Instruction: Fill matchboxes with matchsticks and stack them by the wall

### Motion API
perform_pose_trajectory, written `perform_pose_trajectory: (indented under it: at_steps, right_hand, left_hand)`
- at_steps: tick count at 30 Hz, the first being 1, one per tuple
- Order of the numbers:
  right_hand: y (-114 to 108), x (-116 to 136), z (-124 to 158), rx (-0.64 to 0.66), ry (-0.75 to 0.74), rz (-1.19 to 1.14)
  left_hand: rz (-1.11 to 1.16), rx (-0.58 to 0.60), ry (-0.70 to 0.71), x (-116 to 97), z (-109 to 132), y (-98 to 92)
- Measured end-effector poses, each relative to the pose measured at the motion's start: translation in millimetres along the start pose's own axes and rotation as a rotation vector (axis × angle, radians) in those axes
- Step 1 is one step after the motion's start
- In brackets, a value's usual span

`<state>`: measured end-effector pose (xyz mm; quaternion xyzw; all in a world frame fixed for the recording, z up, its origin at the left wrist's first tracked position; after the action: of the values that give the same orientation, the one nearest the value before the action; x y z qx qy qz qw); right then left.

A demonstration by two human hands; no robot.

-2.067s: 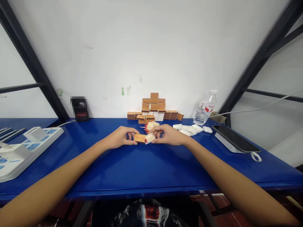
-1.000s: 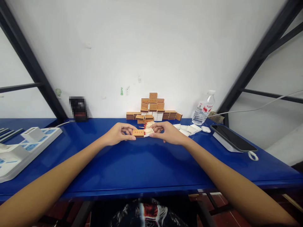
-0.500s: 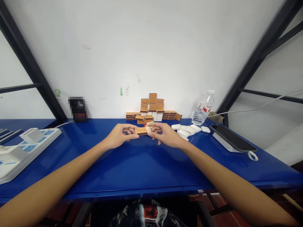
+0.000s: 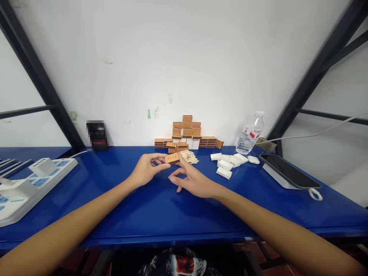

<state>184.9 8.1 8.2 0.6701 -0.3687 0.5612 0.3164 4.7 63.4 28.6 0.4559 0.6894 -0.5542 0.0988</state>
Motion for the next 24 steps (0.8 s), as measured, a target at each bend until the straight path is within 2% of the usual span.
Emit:
perform_pose_trajectory:
  at_steps: [5, 16, 20, 24]
  right_hand:
    - [5.6, 8.2, -0.5, 0.048, -0.05, -0.052]
    - [2.5, 2.3, -1.8, 0.091, 0.004, -0.156]
    - [-10.4, -3.0, -7.5, -0.044, 0.008, -0.071]
    - [-28.1, -4.1, -11.7, -0.179, -0.003, 0.084]
  left_hand:
    - [0.011, -0.015, -0.009, 0.3, -0.1, -1.7]
    - [0.019, -0.016, 0.006, -0.1, 0.0, -0.6]
    - [-0.009, -0.06, 0.005, 9.9, -14.6, -11.5]
    - [-0.168, -0.155, 0.017, 27.1, -50.1, -36.1]
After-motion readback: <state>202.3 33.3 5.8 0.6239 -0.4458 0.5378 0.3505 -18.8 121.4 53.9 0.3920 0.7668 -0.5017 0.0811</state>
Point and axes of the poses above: each hand's wrist, its own z-axis away from the middle knuckle, its own y-axis out of the palm, x = y × z, the point moved 5 cm from there along -z, towards the middle knuckle, and after that the axes turned 15 degrees about -z, right-handed, at the moved point
